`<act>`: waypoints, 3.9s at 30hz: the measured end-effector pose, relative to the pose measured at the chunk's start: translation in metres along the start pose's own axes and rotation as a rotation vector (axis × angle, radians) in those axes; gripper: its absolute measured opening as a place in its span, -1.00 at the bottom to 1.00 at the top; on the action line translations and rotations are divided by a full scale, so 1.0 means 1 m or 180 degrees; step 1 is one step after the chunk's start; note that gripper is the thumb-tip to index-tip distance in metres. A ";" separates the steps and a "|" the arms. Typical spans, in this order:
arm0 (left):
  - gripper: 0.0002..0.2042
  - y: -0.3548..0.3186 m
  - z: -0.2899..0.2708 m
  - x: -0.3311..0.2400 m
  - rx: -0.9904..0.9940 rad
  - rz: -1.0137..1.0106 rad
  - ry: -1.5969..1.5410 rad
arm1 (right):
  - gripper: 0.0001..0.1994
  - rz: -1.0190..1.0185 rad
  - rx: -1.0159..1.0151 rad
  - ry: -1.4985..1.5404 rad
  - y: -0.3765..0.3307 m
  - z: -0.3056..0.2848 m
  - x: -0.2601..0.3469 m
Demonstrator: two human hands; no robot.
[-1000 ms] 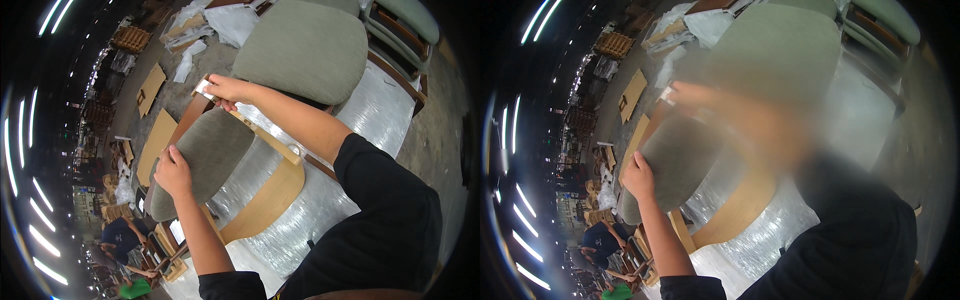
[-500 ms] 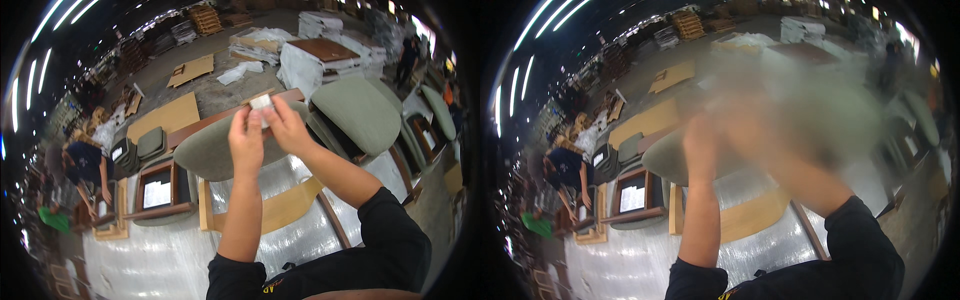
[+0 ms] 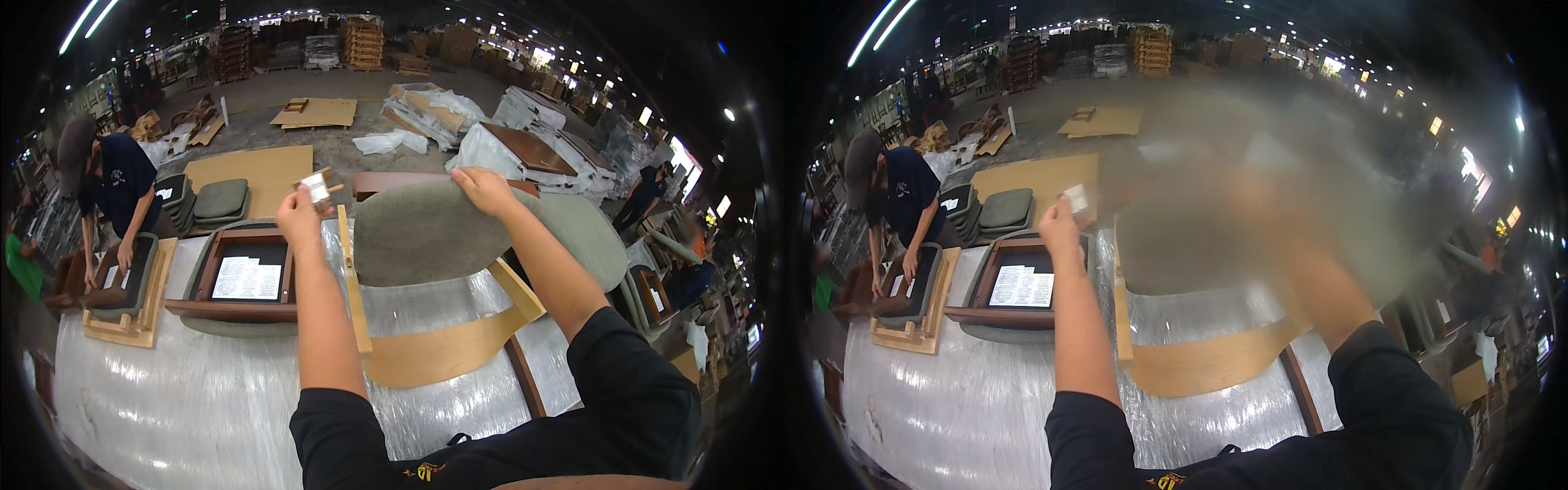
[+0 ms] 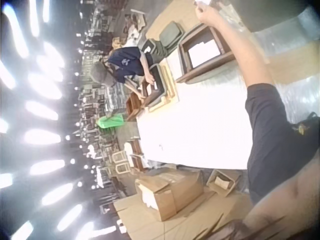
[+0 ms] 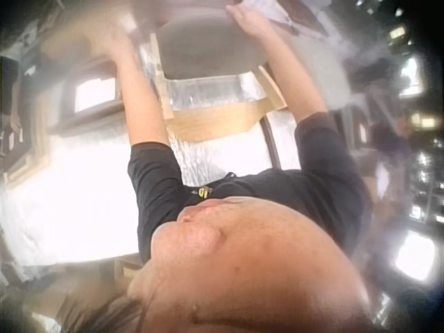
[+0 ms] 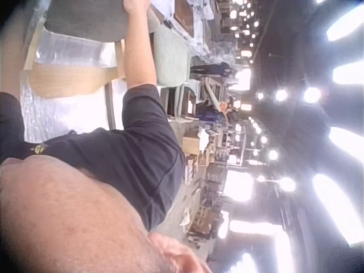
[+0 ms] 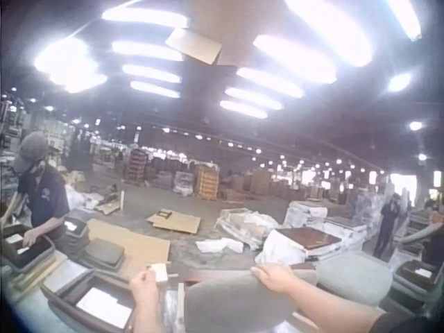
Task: The person assembles chairs by attaching wooden legs and upholstered cushions to chair frames. They handle multiple chair components, including frames, legs, and cushions, and stack the assembled chairs on a workbench.
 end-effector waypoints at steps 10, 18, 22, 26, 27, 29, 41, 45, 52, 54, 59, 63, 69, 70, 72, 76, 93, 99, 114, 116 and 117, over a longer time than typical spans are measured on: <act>-0.66 0.010 0.010 0.026 0.0257 -0.0091 -0.0012 | -0.44 0.0222 -0.0135 -0.0190 -0.005 0.011 0.001; -0.68 0.006 0.048 0.017 0.0458 0.0296 0.1336 | -0.51 0.0118 -0.0139 -0.0232 -0.006 0.012 0.004; -0.63 -0.004 0.056 0.024 0.0084 0.0572 0.1771 | -0.52 0.0094 -0.0131 -0.0228 -0.006 0.008 0.006; -0.59 -0.016 0.062 0.035 0.0101 0.0715 0.1858 | -0.53 0.0144 -0.0065 -0.0211 -0.007 0.008 0.005; -0.58 -0.018 0.062 0.038 0.0097 0.0679 0.1836 | -0.54 0.0136 -0.0094 -0.0208 -0.008 0.008 0.005; -0.54 -0.017 0.064 0.043 0.0161 0.0710 0.1681 | -0.55 0.0113 -0.0154 -0.0207 -0.013 0.006 0.006; -0.70 -0.081 -0.052 0.026 0.0199 0.0202 0.1865 | -0.52 -0.1311 -0.0178 0.0508 0.006 0.011 -0.024; -0.64 -0.198 -0.076 0.049 0.0891 0.0040 0.2949 | -0.55 -0.1544 -0.0274 0.0718 0.023 0.020 -0.038; -0.55 -0.242 -0.061 0.055 0.0460 0.0166 0.3486 | -0.59 -0.1182 -0.0588 0.0897 0.024 -0.095 -0.035; -0.53 -0.247 -0.061 0.046 0.0345 0.0445 0.3303 | -0.56 -0.0949 -0.0664 0.0991 0.012 -0.158 -0.050; -0.52 -0.305 -0.113 0.039 -0.0219 0.0839 0.1939 | -0.63 0.0006 -0.1574 0.0815 -0.089 -0.302 -0.093; -0.52 -0.358 -0.222 0.074 -0.0569 0.0355 0.2877 | -0.71 0.0343 -0.2123 0.1865 -0.192 -0.375 -0.109; -0.46 -0.401 -0.362 0.107 -0.0156 0.0312 0.5703 | -0.75 0.0519 -0.2065 0.1057 -0.303 -0.424 -0.099; -0.46 -0.399 -0.365 0.096 -0.0469 0.0391 0.5752 | -0.75 0.0454 -0.1969 0.0878 -0.313 -0.426 -0.095; -0.44 -0.403 -0.352 0.072 -0.1108 -0.0129 0.5951 | -0.66 0.0377 -0.1686 -0.0124 -0.328 -0.427 -0.087; -0.15 -0.426 -0.214 0.079 0.0581 -0.2743 0.2326 | -0.60 0.0138 -0.1046 -0.0213 -0.342 -0.410 -0.078; -0.40 -0.424 0.371 0.157 0.2828 -0.3370 -0.2266 | -0.62 0.0918 -0.0408 -0.0541 -0.547 -0.415 -0.204; -0.47 -0.347 0.551 0.273 0.2903 -0.2462 -0.1663 | -0.50 0.0590 -0.1189 -0.0826 -0.492 -0.259 -0.401; -0.59 -0.220 0.593 0.475 0.3184 -0.0049 0.1716 | -0.56 0.1132 -0.1245 -0.0378 -0.402 -0.053 -0.577; -0.60 -0.224 0.584 0.457 0.3305 0.0365 0.2029 | -0.56 0.0818 -0.1541 -0.0291 -0.403 -0.049 -0.567; -0.63 -0.229 0.576 0.439 0.3254 0.0565 0.2020 | -0.56 0.1037 -0.1454 -0.0420 -0.404 -0.046 -0.568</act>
Point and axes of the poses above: each hand's wrist, its own y-axis towards the middle knuckle, its own z-axis out of the palm, x = y × z, the point moved 5 cm from there along y, towards the middle knuckle, and after that the axes turned 5 degrees about -y, right-handed, at the moved point
